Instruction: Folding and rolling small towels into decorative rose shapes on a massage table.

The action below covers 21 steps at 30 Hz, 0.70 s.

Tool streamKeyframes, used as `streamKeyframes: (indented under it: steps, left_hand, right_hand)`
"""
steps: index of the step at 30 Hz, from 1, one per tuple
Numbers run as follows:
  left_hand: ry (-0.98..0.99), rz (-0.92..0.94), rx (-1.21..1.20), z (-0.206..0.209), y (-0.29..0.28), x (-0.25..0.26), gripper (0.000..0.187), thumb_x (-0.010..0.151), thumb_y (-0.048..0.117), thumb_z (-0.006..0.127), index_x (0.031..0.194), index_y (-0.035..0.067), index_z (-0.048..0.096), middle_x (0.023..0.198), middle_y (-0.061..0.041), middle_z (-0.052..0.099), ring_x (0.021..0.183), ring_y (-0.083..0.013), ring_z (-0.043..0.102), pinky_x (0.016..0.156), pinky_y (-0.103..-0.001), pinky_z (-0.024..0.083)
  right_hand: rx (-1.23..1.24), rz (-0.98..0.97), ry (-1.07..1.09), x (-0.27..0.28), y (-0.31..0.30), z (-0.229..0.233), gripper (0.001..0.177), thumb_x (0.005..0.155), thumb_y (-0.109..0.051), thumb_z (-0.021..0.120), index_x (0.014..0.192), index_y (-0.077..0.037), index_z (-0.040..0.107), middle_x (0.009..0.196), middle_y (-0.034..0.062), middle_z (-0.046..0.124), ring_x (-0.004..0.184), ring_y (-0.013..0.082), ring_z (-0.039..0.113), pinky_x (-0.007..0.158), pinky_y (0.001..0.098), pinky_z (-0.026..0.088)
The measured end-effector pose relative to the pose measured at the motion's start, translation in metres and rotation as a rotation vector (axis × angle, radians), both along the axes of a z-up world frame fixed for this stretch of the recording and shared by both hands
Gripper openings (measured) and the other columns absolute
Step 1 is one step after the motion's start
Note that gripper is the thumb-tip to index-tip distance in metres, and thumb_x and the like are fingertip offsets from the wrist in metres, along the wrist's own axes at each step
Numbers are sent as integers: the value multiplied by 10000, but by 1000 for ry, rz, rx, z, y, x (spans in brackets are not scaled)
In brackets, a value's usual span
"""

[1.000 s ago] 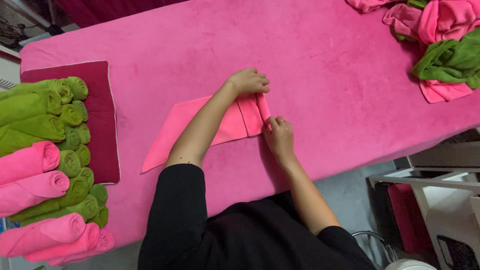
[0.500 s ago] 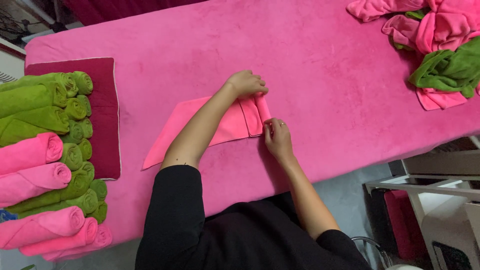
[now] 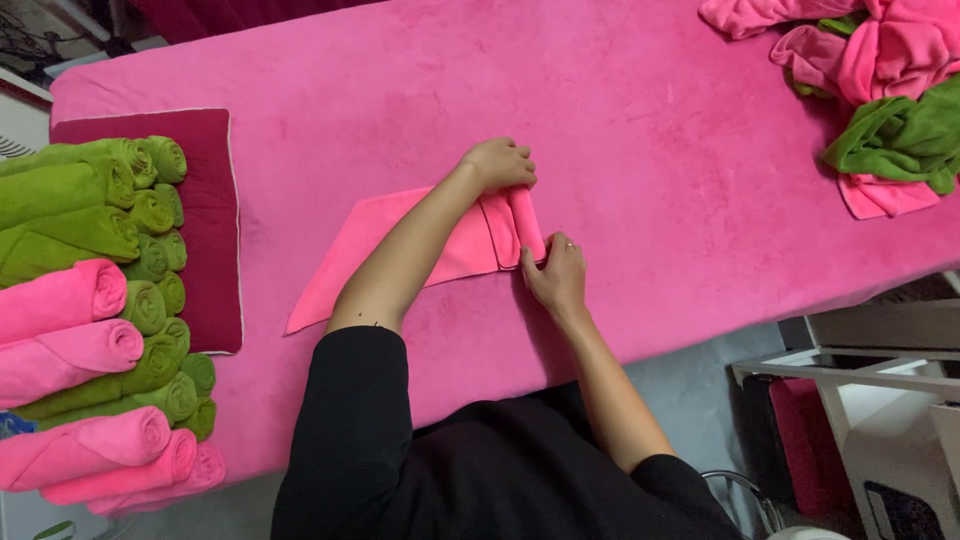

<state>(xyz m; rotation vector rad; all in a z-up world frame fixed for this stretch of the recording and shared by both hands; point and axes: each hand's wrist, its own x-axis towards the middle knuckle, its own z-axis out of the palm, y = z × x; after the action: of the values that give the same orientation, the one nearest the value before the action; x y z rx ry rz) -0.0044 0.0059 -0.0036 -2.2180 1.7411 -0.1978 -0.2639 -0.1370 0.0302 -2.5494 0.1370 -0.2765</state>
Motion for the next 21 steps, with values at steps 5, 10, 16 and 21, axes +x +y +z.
streamKeyframes:
  steps: [5, 10, 16, 21]
  left_hand:
    - [7, -10, -31, 0, 4, 7, 457, 684, 157, 793, 1018, 378, 573, 1099, 175, 607, 1168, -111, 547, 977, -357, 509]
    - [-11, -24, -51, 11, 18, 0, 513, 613, 155, 829, 984, 346, 531, 1095, 159, 574, 1154, -116, 527, 957, -353, 515]
    - [-19, -55, -169, 11, 34, -7, 398, 720, 143, 785, 962, 303, 513, 1100, 118, 510, 1106, -138, 514, 918, -356, 513]
    - [8, -6, -162, 3, 41, -8, 293, 843, 183, 673, 1038, 321, 502, 1089, 111, 555, 1094, -131, 595, 895, -355, 540]
  right_hand:
    - [-37, -6, 57, 1, 3, 8, 429, 912, -507, 716, 947, -105, 568, 843, 144, 605, 900, 426, 651, 786, 547, 504]
    - [-97, 11, 109, -1, 14, 22, 416, 875, -520, 716, 907, -123, 594, 833, 129, 625, 896, 409, 659, 738, 544, 502]
    - [-123, -25, 143, -4, 31, 31, 344, 859, -488, 707, 896, -166, 591, 899, 59, 580, 958, 340, 639, 815, 532, 480]
    - [-141, -19, 73, -8, 35, 33, 292, 857, -422, 706, 881, -156, 586, 876, 52, 558, 934, 342, 645, 819, 541, 474]
